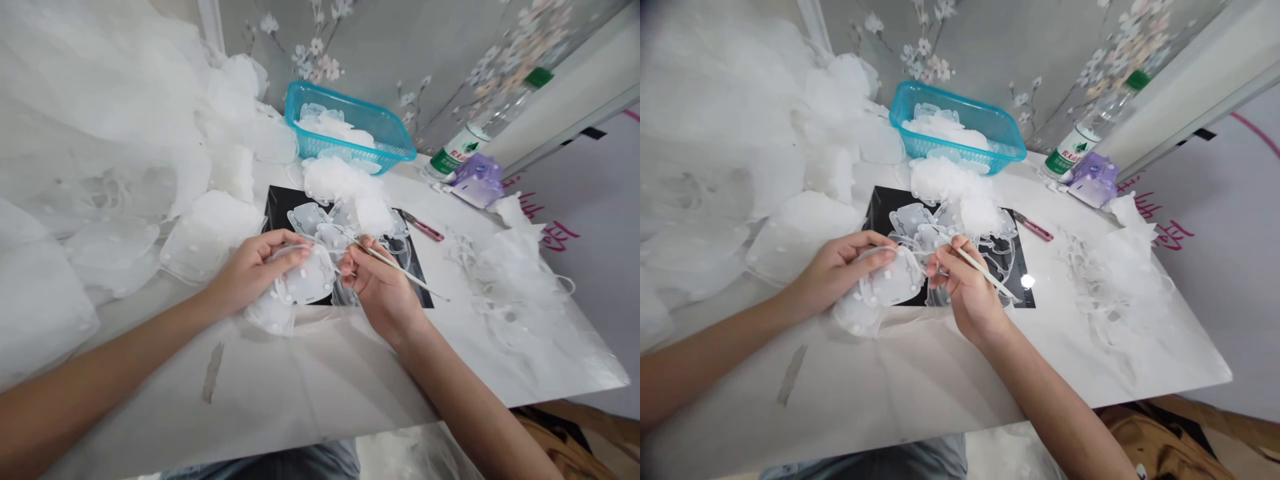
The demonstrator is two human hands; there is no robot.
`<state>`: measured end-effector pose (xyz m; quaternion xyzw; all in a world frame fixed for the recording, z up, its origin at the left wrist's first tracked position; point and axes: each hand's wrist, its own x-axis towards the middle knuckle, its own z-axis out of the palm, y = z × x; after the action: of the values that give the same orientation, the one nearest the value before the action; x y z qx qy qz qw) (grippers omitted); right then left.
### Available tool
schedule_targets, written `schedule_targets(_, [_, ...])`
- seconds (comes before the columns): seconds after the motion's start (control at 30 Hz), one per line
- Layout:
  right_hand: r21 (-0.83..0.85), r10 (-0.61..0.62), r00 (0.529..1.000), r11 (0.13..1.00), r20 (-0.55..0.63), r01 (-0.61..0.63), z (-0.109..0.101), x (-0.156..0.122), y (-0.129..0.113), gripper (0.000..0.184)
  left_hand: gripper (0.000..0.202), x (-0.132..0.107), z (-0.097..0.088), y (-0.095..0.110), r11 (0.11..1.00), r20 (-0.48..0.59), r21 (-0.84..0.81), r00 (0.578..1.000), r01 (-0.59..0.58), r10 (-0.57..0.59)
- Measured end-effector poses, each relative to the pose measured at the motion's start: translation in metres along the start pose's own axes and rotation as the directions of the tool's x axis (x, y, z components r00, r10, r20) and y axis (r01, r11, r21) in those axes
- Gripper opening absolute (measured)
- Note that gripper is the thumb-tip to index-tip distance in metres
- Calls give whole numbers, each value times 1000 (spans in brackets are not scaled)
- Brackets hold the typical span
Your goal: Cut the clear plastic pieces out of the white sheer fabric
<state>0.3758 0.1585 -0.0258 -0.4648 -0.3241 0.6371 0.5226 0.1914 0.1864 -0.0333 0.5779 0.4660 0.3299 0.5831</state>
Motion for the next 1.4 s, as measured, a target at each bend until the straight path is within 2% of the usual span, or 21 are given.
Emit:
schedule_targets(0.17, [-127,2,1000,992,26,2,1,-1,0,28,28,3,1,-6,997,-120,-74,993,-5,-4])
schedule_targets(0.23, [-224,-69,997,972,15,71,-3,0,3,25,25,6,1,-11,992,-199,-116,980,-40,16])
schedule_targets(0.33, [-407,-219,976,892,-14,195,-14,5,5,19,18,12,-1,-15,941,-358,-317,934,-120,-1])
schedule_targets(0.4, [-497,-301,953,833,-39,243,-20,8,3,18,15,14,-1,-14,904,-379,-409,925,-125,-43])
schedule_targets(0.47, [-585,-387,919,763,-74,275,-22,10,-2,20,14,15,-2,-12,907,-346,-414,935,-74,-82])
schedule_targets(0.57, [-735,-571,816,591,-88,334,-20,11,-7,26,29,14,-2,-12,938,-295,-346,952,-32,-76])
schedule_targets(0.63, [-802,-653,757,468,-31,371,-18,10,-8,28,48,14,-2,-14,958,-281,-275,960,-83,3])
schedule_targets(0.67, [-823,-671,741,415,11,388,-17,9,-7,29,55,14,-2,-16,965,-279,-228,959,-126,59])
schedule_targets(0.7, [-841,-670,740,367,57,397,-17,9,-6,30,62,14,-2,-18,970,-272,-174,955,-170,119])
schedule_targets(0.77, [-867,-602,782,290,164,405,-16,8,-4,34,68,14,-2,-23,970,-225,-46,948,-240,224])
schedule_targets(0.83, [-862,-478,830,247,289,442,-16,8,0,34,66,14,-2,-25,961,-160,107,949,-255,270])
schedule_targets(0.87, [-847,-421,835,233,354,477,-16,8,2,30,64,13,-2,-26,952,-137,180,952,-248,274])
schedule_targets(0.9, [-826,-386,827,229,408,515,-16,7,4,25,60,12,-2,-26,941,-128,240,953,-239,275])
schedule_targets(0.97, [-787,-390,803,251,450,563,-15,6,6,18,50,9,-2,-23,926,-147,300,948,-228,281])
schedule_targets(1.1, [-743,-524,789,378,320,552,-12,2,0,21,39,4,-1,-14,960,-194,194,952,-200,238])
schedule_targets(1.2, [-681,-560,783,465,269,566,-13,1,-10,23,33,2,0,-11,980,-216,109,959,-164,184])
schedule_targets(1.33, [-557,-519,814,608,261,567,-18,0,-20,24,29,4,-3,-15,979,-142,166,980,-118,142])
schedule_targets(1.4, [-527,-526,811,627,256,573,-19,0,-22,24,32,4,-3,-15,956,-93,257,981,-138,167])
